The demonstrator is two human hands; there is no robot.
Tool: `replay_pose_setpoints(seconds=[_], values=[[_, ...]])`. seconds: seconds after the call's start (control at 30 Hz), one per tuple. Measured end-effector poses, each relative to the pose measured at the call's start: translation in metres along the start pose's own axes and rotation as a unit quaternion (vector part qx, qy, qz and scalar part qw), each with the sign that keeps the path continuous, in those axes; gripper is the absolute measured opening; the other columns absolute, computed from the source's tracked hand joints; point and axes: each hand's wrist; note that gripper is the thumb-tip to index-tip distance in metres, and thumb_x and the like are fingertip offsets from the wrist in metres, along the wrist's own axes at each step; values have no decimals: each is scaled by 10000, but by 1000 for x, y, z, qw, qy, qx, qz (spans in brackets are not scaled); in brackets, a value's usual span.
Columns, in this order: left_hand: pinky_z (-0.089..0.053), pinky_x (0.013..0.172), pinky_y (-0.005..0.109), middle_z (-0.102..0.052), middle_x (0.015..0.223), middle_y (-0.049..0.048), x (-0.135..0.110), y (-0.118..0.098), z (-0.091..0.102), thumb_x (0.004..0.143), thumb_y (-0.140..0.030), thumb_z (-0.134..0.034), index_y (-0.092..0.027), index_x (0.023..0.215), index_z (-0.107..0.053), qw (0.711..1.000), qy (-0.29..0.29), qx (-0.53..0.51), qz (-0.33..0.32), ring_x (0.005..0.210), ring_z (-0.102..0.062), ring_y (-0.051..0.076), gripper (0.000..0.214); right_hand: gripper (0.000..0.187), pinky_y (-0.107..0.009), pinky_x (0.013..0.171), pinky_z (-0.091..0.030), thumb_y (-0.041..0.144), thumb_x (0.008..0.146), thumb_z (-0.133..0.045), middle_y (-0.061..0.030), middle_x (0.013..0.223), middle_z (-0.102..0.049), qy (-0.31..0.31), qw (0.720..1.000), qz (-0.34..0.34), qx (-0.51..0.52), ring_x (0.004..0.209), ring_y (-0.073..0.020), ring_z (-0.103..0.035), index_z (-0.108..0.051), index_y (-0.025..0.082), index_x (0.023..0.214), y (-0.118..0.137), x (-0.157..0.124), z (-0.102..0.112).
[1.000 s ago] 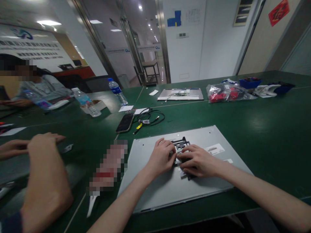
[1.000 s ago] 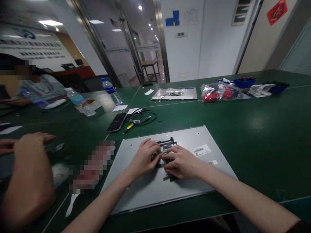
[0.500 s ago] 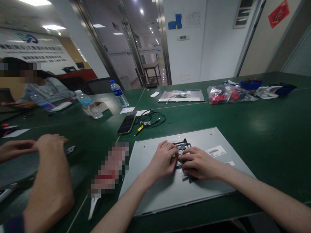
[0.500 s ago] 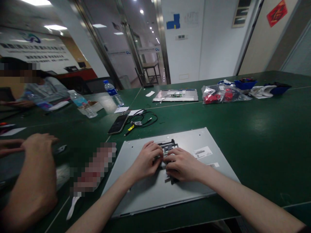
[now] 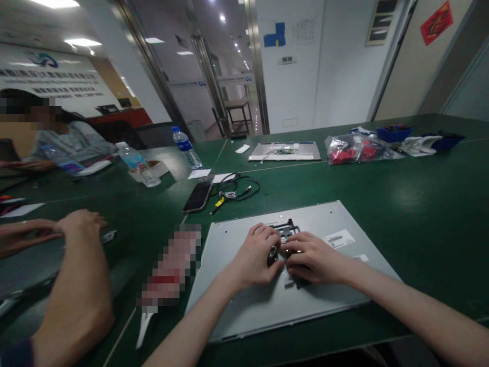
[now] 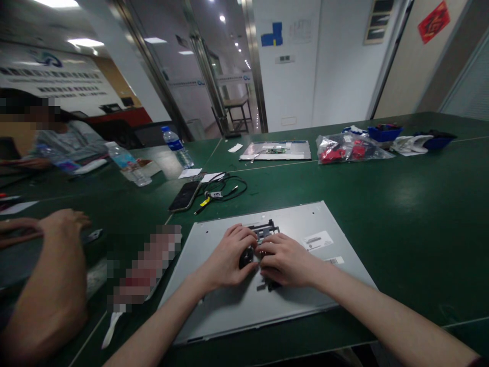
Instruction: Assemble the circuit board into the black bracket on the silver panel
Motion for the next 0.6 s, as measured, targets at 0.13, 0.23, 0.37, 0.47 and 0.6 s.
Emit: replay_pose_setpoints(seconds=[0.13, 0.23, 0.37, 0.47, 0.6], values=[[-334, 1073, 496, -597, 1028, 64, 0, 0, -1, 717, -282, -696, -211, 983, -592, 1000, 1, 1, -1, 1039, -526, 272, 294, 110, -410, 950, -465, 235, 928, -593, -69, 1151, -664, -13, 1000, -6, -13, 1096, -228, -559, -695, 197, 944, 1, 1, 4], [-338, 1071, 499, -593, 1033, 67, 0, 0, -1, 723, -288, -693, -209, 982, -589, 1000, 4, 1, 1, 1038, -524, 274, 290, 110, -417, 951, -465, 233, 921, -604, -75, 1174, -650, -14, 1000, -7, -13, 1109, -236, -545, -703, 207, 960, 2, 1, 7], [-338, 1070, 507, -595, 1026, 67, 1, 0, -1, 740, -271, -664, -212, 1001, -588, 1000, 3, 0, -3, 1027, -530, 270, 279, 150, -431, 947, -460, 281, 933, -597, -84, 1258, -606, -3, 1000, -4, -11, 1128, -247, -523, -725, 243, 1000, 3, -1, 8], [-341, 1070, 503, -600, 1014, 62, 1, 0, -2, 763, -243, -635, -214, 996, -591, 1000, 2, -2, 0, 1027, -532, 262, 239, 182, -448, 955, -450, 313, 939, -591, -90, 1323, -567, 11, 1000, -6, -14, 1144, -254, -514, -732, 265, 1043, 4, -1, 8], [-335, 1074, 518, -605, 1013, 57, 2, 1, -3, 778, -235, -626, -218, 996, -595, 1000, -6, -6, 3, 1024, -537, 261, 221, 182, -468, 1000, -429, 358, 929, -619, -90, 1358, -546, 25, 1000, -6, -12, 1198, -264, -494, -755, 276, 1018, 4, -1, 9]])
Point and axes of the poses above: each hand's wrist, its own x-axis towards the middle knuckle, its own z-axis out of the back of the hand, y = z × x
